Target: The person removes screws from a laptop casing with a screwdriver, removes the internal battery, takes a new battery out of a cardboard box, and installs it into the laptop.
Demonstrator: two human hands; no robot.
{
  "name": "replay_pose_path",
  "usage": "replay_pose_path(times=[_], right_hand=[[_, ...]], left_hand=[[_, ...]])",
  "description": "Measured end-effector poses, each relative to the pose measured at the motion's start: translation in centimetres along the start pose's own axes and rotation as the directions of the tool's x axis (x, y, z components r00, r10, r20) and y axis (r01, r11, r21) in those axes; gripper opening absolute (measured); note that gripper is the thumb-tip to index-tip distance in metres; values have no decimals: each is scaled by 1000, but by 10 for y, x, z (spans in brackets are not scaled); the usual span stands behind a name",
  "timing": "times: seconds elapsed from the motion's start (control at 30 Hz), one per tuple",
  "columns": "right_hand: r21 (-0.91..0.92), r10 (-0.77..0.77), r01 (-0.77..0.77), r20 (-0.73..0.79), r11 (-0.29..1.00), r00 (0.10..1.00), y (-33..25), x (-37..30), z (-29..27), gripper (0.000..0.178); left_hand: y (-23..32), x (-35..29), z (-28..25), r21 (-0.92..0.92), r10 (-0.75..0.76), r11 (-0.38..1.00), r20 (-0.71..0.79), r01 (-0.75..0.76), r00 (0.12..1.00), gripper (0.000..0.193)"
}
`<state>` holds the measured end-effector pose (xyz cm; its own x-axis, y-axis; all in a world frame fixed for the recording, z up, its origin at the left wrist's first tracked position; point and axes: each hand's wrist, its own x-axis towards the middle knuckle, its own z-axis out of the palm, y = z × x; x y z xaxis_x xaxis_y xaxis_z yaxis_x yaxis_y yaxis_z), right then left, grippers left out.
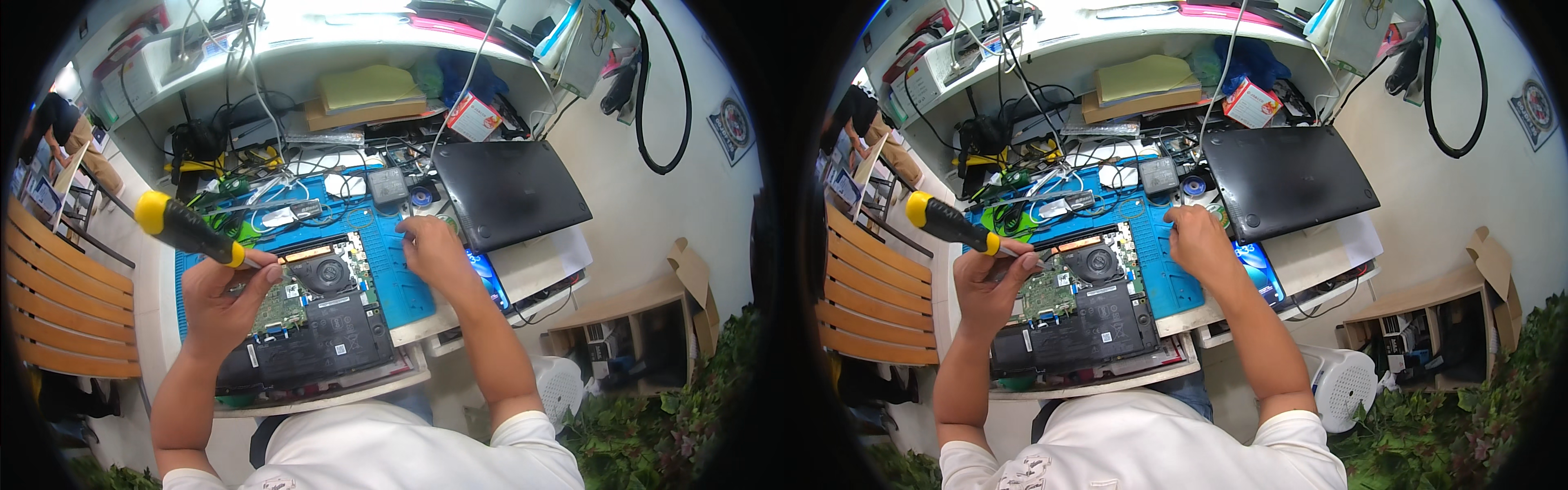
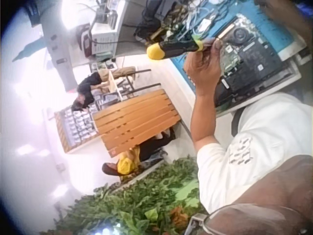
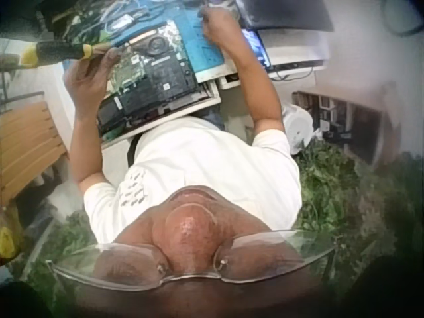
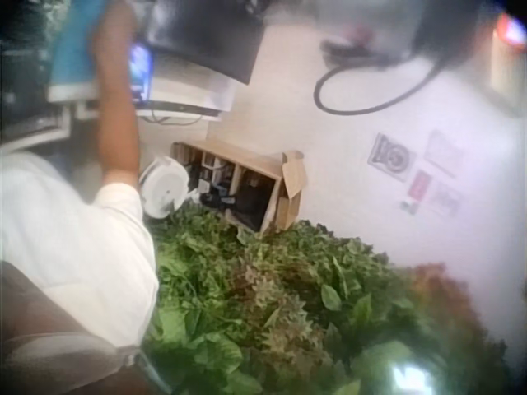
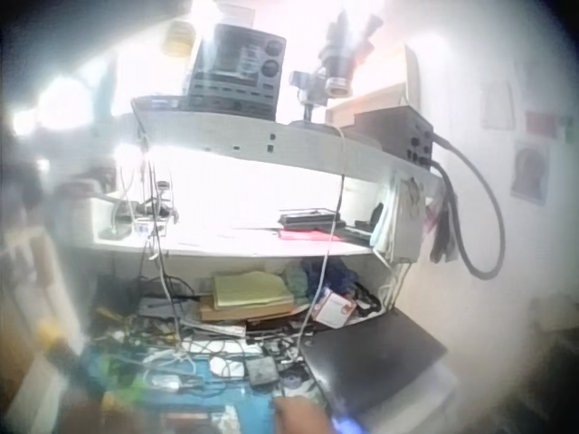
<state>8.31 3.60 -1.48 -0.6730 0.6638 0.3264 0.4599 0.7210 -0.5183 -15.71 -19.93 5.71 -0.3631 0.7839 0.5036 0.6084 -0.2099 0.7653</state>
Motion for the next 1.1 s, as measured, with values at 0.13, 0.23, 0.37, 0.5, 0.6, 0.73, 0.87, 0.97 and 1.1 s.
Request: replay_pose_path(times=[0.13,0.23,0.37,0.5,0.6,0.73,0.87,0.97,1.1], right_hand=[[-50,72,-66,151,997,986,4,13,2,13],[-94,48,-33,172,995,984,10,12,6,15],[-136,-15,38,171,990,985,11,10,4,14],[-102,-141,141,6,985,990,-18,-21,-15,18],[92,-21,-1,239,996,971,-48,-60,-31,29],[233,100,-230,463,945,881,-78,-96,-28,59],[162,94,-191,469,968,878,-89,-101,-29,71],[152,64,-144,436,978,898,-80,-93,-21,73],[158,69,-165,487,973,871,-78,-80,-24,77]], left_hand=[[0,-19,-27,-22,-31,999,-44,30,999,10],[3,-32,-46,7,-50,999,-103,51,993,11],[6,-48,-76,-6,-96,995,-159,96,983,14],[13,-66,-117,81,-161,981,-189,179,969,11],[16,-85,-153,159,-405,892,-132,423,905,7],[-8,-93,-182,362,-670,669,-85,649,738,9],[-53,-110,-187,423,-789,532,-67,734,610,9],[-75,-98,-185,519,-768,517,-70,681,636,11],[-95,-64,-183,762,-529,567,46,312,848,17]])
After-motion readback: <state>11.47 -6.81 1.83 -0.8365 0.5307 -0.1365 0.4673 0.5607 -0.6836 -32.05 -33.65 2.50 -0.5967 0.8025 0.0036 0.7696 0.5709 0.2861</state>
